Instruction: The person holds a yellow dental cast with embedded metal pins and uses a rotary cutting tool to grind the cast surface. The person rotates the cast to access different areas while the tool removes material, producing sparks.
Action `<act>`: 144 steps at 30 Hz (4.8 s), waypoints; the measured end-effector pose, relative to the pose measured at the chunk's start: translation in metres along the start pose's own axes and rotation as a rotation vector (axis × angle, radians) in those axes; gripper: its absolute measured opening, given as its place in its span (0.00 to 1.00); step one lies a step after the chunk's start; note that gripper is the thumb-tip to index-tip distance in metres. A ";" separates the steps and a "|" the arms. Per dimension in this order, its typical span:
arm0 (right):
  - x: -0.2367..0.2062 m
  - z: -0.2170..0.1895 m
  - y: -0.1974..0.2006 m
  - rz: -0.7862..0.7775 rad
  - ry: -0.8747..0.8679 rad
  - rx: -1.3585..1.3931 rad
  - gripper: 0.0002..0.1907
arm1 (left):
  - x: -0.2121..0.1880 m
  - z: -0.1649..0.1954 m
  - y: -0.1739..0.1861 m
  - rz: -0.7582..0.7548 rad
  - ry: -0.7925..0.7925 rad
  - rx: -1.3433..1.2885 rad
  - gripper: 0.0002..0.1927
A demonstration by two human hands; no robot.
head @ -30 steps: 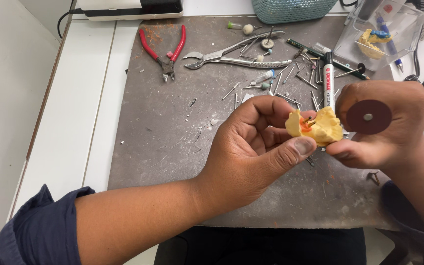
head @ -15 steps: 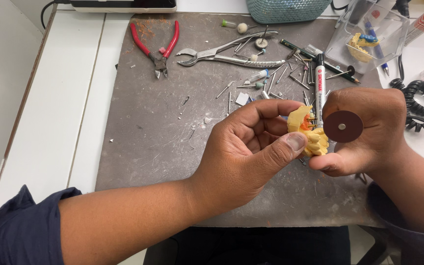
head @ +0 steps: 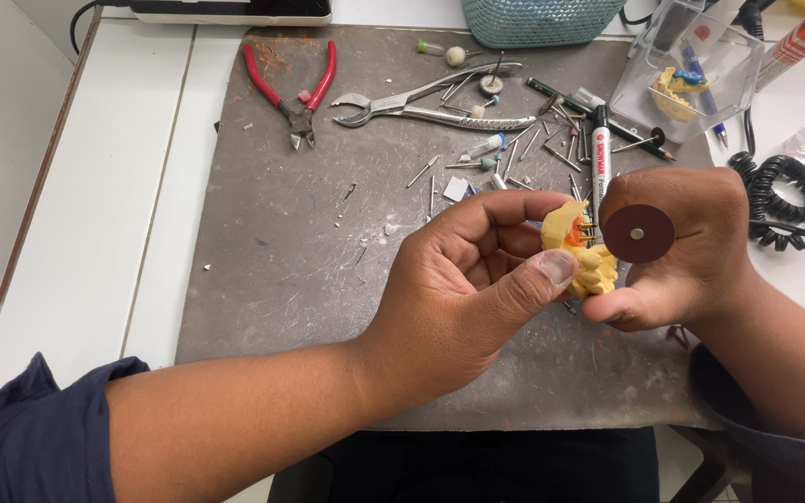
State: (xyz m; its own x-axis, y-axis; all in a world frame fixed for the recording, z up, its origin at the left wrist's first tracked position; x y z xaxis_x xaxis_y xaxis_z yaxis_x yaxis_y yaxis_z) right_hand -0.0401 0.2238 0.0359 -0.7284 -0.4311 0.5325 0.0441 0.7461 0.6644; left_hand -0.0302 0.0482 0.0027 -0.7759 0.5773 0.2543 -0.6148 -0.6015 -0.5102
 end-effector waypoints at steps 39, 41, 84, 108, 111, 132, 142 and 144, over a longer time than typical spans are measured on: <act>-0.002 0.002 0.003 0.003 -0.043 -0.072 0.36 | 0.008 -0.003 0.005 0.006 0.035 -0.049 0.22; -0.002 0.005 0.003 -0.003 -0.046 -0.087 0.36 | 0.008 -0.001 0.006 0.012 0.021 -0.033 0.22; -0.004 0.011 0.002 -0.017 -0.030 -0.087 0.39 | 0.007 -0.002 0.004 -0.006 0.016 -0.023 0.21; -0.005 0.014 0.003 -0.019 -0.034 -0.097 0.38 | 0.007 -0.001 0.005 0.007 0.016 0.074 0.21; -0.006 0.012 0.003 -0.010 -0.008 -0.050 0.39 | 0.006 -0.001 0.005 0.015 0.013 0.065 0.21; -0.007 0.012 0.002 -0.004 -0.006 -0.026 0.37 | 0.006 -0.001 0.005 0.025 0.016 0.079 0.21; -0.006 0.015 0.003 -0.001 0.003 -0.061 0.38 | 0.007 -0.001 0.005 0.019 0.012 0.083 0.21; -0.006 0.014 0.003 -0.002 -0.010 -0.101 0.39 | 0.007 -0.002 0.005 0.025 0.018 0.076 0.21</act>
State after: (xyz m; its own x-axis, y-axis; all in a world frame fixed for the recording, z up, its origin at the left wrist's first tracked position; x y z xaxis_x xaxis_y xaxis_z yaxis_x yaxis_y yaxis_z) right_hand -0.0452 0.2363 0.0273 -0.7354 -0.4269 0.5262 0.1112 0.6900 0.7153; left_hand -0.0385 0.0497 0.0004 -0.7892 0.5707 0.2270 -0.6044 -0.6559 -0.4522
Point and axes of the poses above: each hand's wrist, its own x-axis towards the middle knuckle, its own y-axis out of the back of the hand, z = x × y, the point moved 7 cm from there along x, towards the middle knuckle, and after that the axes turned 1 degree about y, right-handed, at the moved point
